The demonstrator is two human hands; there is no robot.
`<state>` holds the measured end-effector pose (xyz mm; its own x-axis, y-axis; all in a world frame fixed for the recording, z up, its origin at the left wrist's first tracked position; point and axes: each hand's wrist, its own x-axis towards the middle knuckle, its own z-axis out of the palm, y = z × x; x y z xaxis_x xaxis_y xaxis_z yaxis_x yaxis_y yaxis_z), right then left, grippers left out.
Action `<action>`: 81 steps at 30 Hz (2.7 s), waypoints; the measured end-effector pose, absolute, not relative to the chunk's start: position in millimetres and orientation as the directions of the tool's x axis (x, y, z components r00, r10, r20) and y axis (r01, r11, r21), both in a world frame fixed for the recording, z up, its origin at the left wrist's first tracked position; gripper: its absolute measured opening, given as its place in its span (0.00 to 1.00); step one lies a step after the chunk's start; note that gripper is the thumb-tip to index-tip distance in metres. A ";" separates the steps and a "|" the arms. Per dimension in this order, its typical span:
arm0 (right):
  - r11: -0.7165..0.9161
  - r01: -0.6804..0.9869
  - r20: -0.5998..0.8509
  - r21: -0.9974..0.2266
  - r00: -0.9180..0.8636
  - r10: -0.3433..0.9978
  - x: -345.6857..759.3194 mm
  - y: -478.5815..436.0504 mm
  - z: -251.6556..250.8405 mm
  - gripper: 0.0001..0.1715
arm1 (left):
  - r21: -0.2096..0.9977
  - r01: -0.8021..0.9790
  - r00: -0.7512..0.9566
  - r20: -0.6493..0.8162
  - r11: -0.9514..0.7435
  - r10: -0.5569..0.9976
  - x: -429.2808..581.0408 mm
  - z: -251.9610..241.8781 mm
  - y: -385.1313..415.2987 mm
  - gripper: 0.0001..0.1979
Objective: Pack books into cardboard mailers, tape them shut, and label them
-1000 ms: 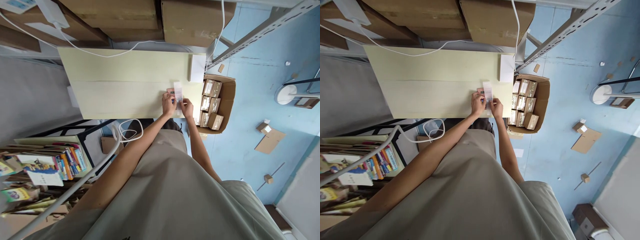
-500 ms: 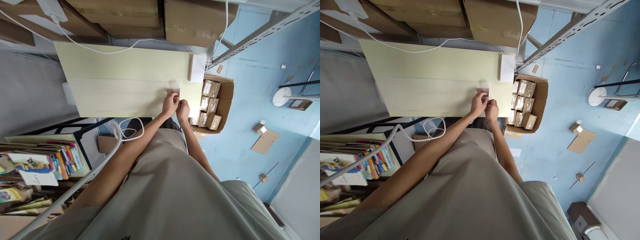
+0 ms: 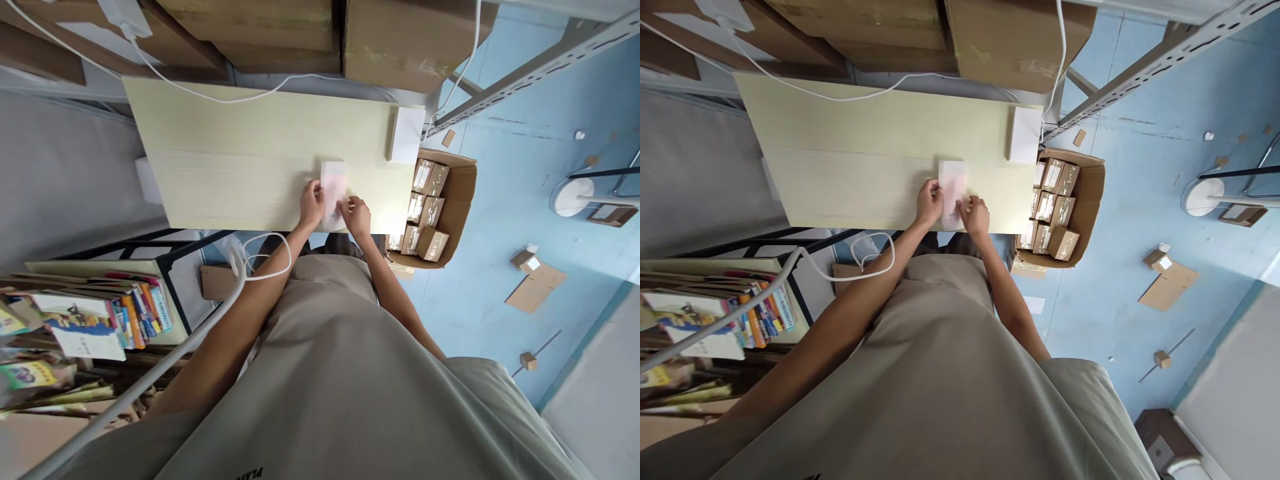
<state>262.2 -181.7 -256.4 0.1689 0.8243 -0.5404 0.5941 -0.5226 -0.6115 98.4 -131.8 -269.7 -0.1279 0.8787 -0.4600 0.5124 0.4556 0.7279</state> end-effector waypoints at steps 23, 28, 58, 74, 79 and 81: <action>-0.637 0.569 -0.473 -0.521 0.429 0.770 201.3 -177.9 -240.3 0.15 | 0.739 0.547 0.042 -0.495 0.394 0.868 52.5 -273.8 -142.6 0.23; -0.600 0.634 -0.440 -0.487 0.416 0.796 174.3 -182.1 -219.1 0.09 | 0.805 0.488 0.176 -0.471 0.339 0.865 27.1 -260.8 -147.1 0.14; -0.506 0.629 -0.519 -0.590 0.185 0.835 162.1 -134.1 -194.2 0.16 | 0.560 0.709 -0.094 -0.527 0.429 0.844 -19.5 -215.8 -114.1 0.07; -0.120 0.923 0.233 -0.365 0.215 0.948 181.8 123.1 20.3 0.17 | 0.870 0.424 -0.162 0.346 -0.252 0.924 39.7 -34.4 35.6 0.10; -0.072 0.892 0.318 -0.447 0.234 0.919 209.0 49.2 -41.3 0.24 | 0.853 0.498 -0.196 -0.068 0.159 0.978 -1.8 -134.3 -21.4 0.13; -0.032 0.876 0.293 -0.482 0.196 0.936 217.5 -5.0 -84.0 0.28 | 0.732 0.561 -0.220 -0.318 0.386 0.922 -15.4 -179.4 -58.6 0.13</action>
